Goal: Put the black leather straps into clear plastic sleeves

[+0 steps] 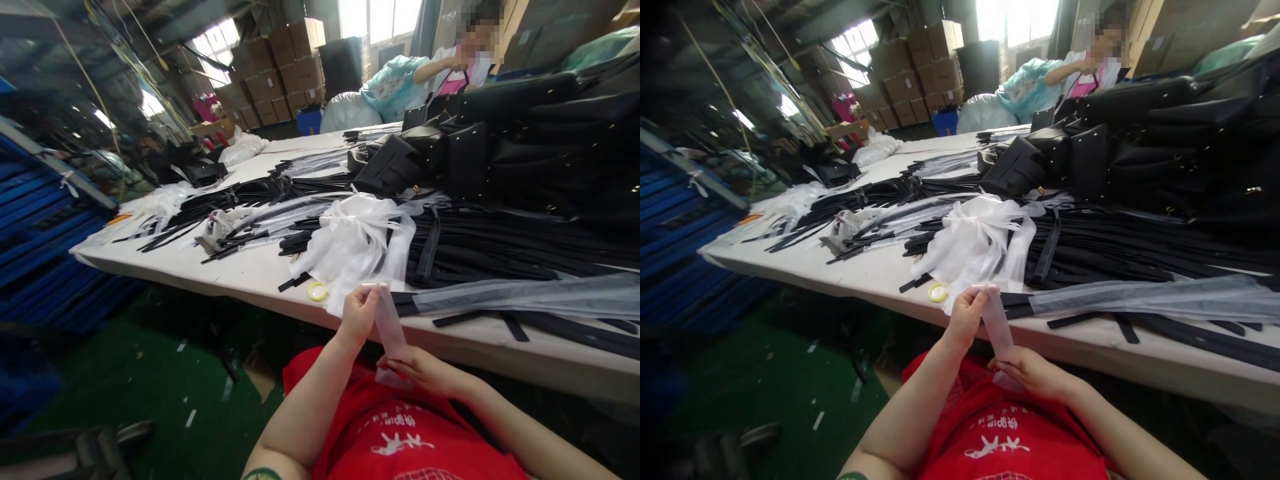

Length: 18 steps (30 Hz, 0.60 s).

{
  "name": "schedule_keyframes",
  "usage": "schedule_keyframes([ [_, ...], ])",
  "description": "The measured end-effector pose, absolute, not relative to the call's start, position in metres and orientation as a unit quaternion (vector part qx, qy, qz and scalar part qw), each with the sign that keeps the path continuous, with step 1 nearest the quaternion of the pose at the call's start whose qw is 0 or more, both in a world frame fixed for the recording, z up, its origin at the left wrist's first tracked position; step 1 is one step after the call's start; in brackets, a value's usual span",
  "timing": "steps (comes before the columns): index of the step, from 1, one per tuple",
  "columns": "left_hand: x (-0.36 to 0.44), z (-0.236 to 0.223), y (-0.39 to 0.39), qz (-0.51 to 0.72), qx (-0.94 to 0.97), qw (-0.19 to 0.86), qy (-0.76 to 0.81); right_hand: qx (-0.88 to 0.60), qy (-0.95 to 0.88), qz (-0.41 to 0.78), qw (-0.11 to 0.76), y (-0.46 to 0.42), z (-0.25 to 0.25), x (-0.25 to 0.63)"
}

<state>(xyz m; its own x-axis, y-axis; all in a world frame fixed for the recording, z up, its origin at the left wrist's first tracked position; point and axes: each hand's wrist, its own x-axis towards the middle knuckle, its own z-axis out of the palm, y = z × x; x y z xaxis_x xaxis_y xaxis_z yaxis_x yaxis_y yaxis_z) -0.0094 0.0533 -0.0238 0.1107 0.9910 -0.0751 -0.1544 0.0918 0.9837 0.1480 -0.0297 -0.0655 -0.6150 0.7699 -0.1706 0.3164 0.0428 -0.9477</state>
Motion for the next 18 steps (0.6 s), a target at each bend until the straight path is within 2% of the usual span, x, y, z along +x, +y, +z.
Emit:
schedule_keyframes([
  [6, -0.022, -0.021, 0.059, 0.541, 0.462, 0.516, 0.476, -0.390, -0.723, 0.541, 0.182, -0.034, -0.079, 0.149],
  [10, -0.024, -0.021, 0.056, 0.525, 0.471, 0.535, 0.465, -0.409, -0.739, 0.498, 0.197, -0.036, -0.086, 0.149],
  [14, -0.019, -0.019, 0.046, 0.479, 0.497, 0.572, 0.443, -0.481, -0.691, 0.450, 0.299, -0.029, -0.078, 0.152],
  [18, -0.011, -0.014, 0.035, 0.418, 0.583, 0.563, 0.412, -0.512, -0.637, 0.426, 0.389, -0.017, -0.058, 0.155],
])
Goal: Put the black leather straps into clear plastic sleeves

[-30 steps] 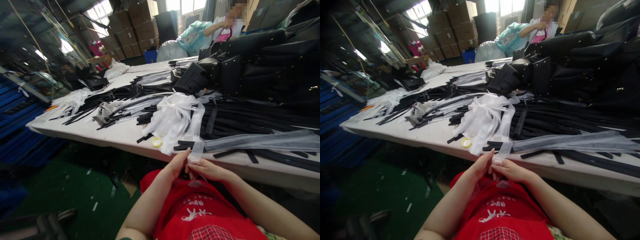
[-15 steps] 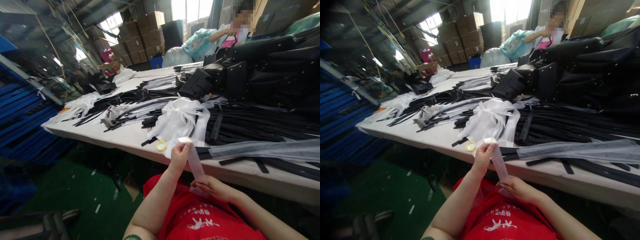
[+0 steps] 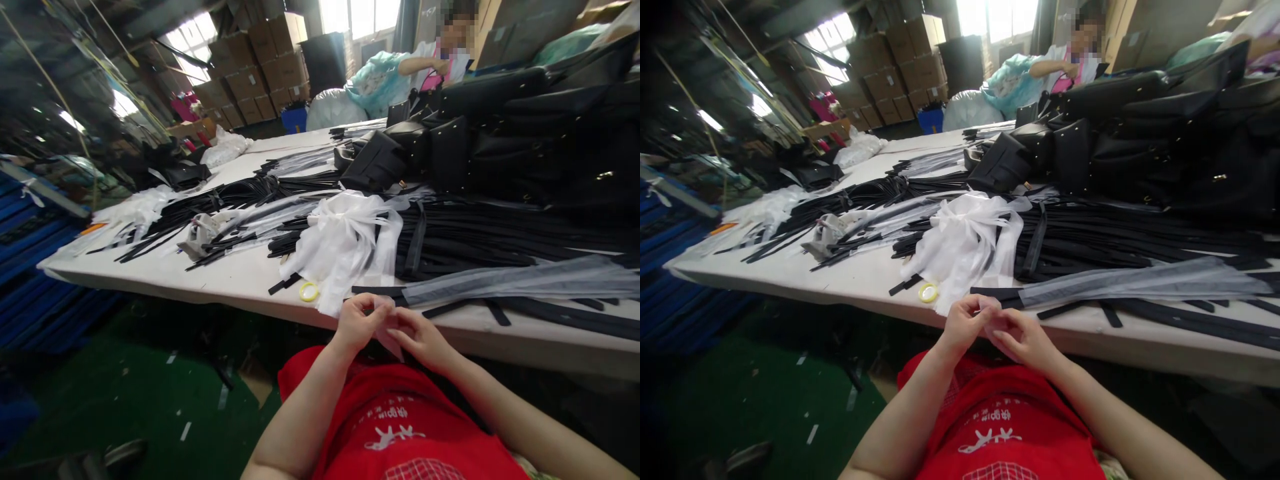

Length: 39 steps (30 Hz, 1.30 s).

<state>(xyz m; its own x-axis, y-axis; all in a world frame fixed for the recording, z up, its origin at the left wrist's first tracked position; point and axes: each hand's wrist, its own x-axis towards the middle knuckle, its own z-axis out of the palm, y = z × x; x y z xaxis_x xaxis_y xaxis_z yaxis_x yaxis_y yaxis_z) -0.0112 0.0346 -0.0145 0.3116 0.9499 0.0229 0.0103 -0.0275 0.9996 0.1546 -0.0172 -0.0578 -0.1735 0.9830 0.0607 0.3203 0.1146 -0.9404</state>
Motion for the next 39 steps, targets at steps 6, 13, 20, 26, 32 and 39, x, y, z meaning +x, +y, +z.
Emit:
schedule_keyframes([
  [6, -0.009, -0.023, 0.026, 0.394, 0.603, 0.570, 0.396, -0.499, -0.622, 0.438, 0.415, -0.016, -0.043, 0.152],
  [13, -0.017, -0.034, 0.028, 0.428, 0.581, 0.545, 0.427, -0.650, -0.696, 0.204, 0.226, 0.033, -0.033, 0.209],
  [20, -0.011, -0.033, 0.023, 0.398, 0.577, 0.572, 0.426, -0.717, -0.683, 0.120, 0.068, 0.096, -0.046, 0.252],
  [26, -0.014, -0.034, 0.025, 0.397, 0.567, 0.583, 0.426, -0.713, -0.688, 0.128, 0.049, 0.122, -0.038, 0.275],
  [32, -0.014, -0.032, 0.027, 0.392, 0.560, 0.595, 0.423, -0.723, -0.663, 0.154, 0.118, 0.131, -0.030, 0.294],
  [39, -0.014, -0.036, 0.026, 0.385, 0.564, 0.594, 0.424, -0.781, -0.522, 0.164, 0.301, 0.134, -0.006, 0.329],
])
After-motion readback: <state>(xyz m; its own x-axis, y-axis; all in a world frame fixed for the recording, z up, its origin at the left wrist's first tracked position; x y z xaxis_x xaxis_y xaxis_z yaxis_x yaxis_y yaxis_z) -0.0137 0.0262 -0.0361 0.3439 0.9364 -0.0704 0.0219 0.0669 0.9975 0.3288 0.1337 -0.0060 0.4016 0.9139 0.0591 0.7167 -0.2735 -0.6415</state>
